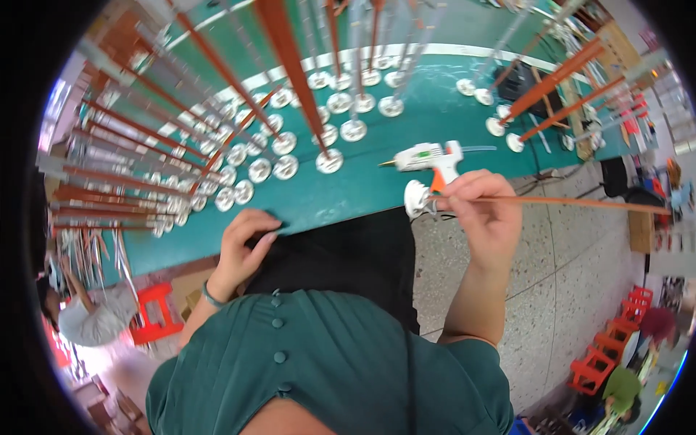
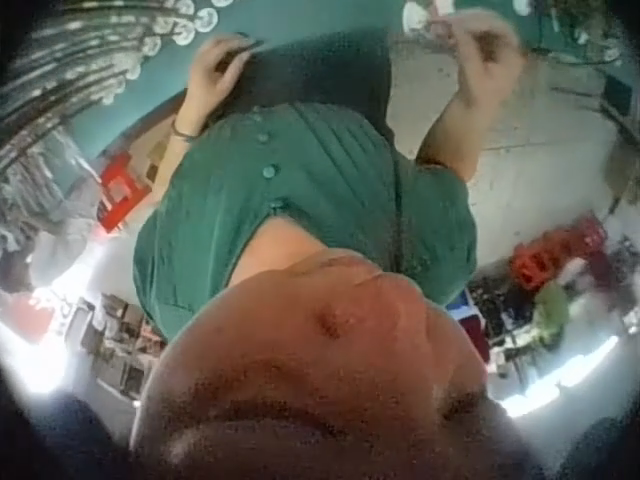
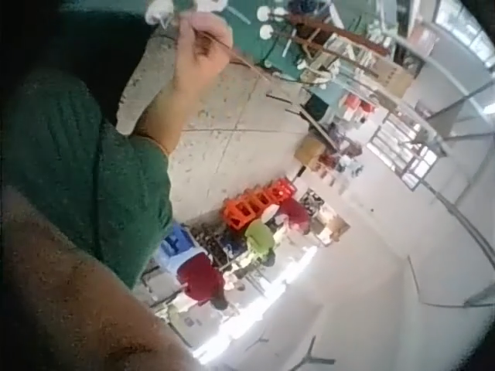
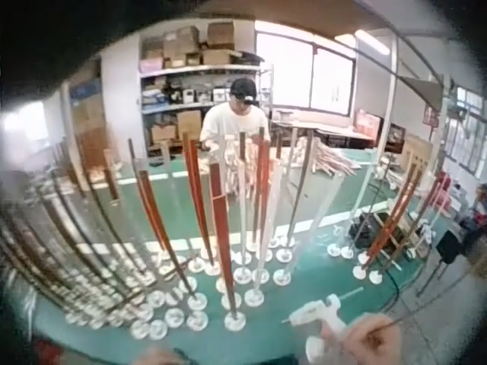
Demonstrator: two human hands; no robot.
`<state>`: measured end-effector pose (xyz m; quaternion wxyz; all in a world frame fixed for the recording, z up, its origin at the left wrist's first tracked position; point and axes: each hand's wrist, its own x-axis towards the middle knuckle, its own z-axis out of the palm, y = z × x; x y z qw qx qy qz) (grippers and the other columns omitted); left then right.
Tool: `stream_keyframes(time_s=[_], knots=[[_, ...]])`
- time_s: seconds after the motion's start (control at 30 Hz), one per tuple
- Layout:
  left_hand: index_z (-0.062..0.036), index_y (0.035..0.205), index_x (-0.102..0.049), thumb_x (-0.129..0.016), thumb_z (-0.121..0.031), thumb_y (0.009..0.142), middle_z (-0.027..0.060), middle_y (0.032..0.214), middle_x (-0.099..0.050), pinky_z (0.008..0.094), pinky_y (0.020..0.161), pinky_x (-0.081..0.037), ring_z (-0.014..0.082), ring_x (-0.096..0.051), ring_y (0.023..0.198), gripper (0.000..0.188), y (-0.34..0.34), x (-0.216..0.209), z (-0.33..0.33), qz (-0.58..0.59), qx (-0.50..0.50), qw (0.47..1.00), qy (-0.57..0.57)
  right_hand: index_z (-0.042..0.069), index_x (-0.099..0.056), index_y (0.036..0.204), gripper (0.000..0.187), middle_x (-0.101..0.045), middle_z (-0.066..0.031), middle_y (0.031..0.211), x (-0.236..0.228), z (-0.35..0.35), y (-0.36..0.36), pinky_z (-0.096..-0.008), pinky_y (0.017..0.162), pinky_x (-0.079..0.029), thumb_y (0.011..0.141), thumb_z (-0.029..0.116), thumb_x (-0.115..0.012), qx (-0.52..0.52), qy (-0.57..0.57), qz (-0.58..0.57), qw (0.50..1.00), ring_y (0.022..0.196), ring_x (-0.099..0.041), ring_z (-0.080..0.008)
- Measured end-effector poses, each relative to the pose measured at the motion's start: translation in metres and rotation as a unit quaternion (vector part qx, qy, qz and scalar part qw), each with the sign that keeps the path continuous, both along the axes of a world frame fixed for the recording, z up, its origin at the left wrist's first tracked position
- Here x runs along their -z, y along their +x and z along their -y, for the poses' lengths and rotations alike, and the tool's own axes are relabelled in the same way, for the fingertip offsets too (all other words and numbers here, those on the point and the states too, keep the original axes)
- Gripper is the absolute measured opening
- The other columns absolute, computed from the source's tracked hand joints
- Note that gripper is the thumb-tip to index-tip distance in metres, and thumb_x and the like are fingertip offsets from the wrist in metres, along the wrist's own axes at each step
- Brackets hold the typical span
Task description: The recorder uses a hot glue gun to attach small circular components to the ends of long rods as part of a factory assembly line.
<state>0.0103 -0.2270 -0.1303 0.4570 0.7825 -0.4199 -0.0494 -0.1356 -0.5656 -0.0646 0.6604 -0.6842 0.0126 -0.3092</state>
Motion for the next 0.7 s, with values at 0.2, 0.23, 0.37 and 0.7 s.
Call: stream_keyframes(time_s=[0.2, 0.23, 0.37, 0.7], knots=[[0.0008, 0.134, -0.047, -0.073, -0.012, 0.083, 0.0097, 0.117, -0.057, 0.0343, 0.098, -0.046, 0.0213, -0.057, 0.113, 0.058, -0.010, -0.040, 0.029, -0.277, 0.153, 0.936, -0.151, 0.001, -0.051, 0.093, 0.015, -0.058, -0.0153, 0.095, 0.006, -0.083, 0.031, -0.0308, 0.075, -0.054, 0.085, -0.011, -0.056, -0.150, 0.014, 0.001, 0.989, 0.078, -0.061, -0.0189], [0.0008, 0.134, -0.047, -0.073, -0.012, 0.083, 0.0097, 0.117, -0.057, 0.0343, 0.098, -0.046, 0.0213, -0.057, 0.113, 0.058, -0.012, -0.040, 0.031, -0.278, 0.136, 0.939, -0.151, 0.001, -0.052, 0.093, 0.017, -0.058, -0.0154, 0.096, 0.008, -0.092, 0.036, -0.0308, 0.075, -0.055, 0.084, -0.012, -0.056, -0.174, 0.011, 0.000, 0.985, 0.080, -0.061, -0.0192], [-0.0003, 0.135, -0.045, -0.070, -0.012, 0.086, 0.0092, 0.123, -0.052, 0.0343, 0.099, -0.045, 0.0194, -0.054, 0.116, 0.056, -0.015, -0.035, 0.017, -0.368, 0.182, 0.891, -0.194, 0.001, -0.053, 0.095, 0.019, -0.058, -0.0151, 0.098, 0.017, -0.123, 0.041, -0.0320, 0.076, -0.054, 0.083, -0.012, -0.059, -0.210, -0.018, 0.000, 0.978, 0.082, -0.061, -0.0193], [0.0005, 0.132, -0.045, -0.058, -0.030, 0.095, 0.0097, 0.113, -0.058, 0.0298, 0.090, -0.046, 0.0157, -0.058, 0.105, 0.050, -0.030, -0.033, -0.037, -0.374, 0.226, 0.893, -0.108, 0.002, -0.064, 0.087, 0.013, -0.065, -0.0076, 0.078, 0.027, -0.155, 0.040, -0.0258, 0.061, -0.048, 0.077, 0.001, -0.073, -0.271, -0.126, -0.075, 0.951, 0.068, -0.062, -0.0168]])
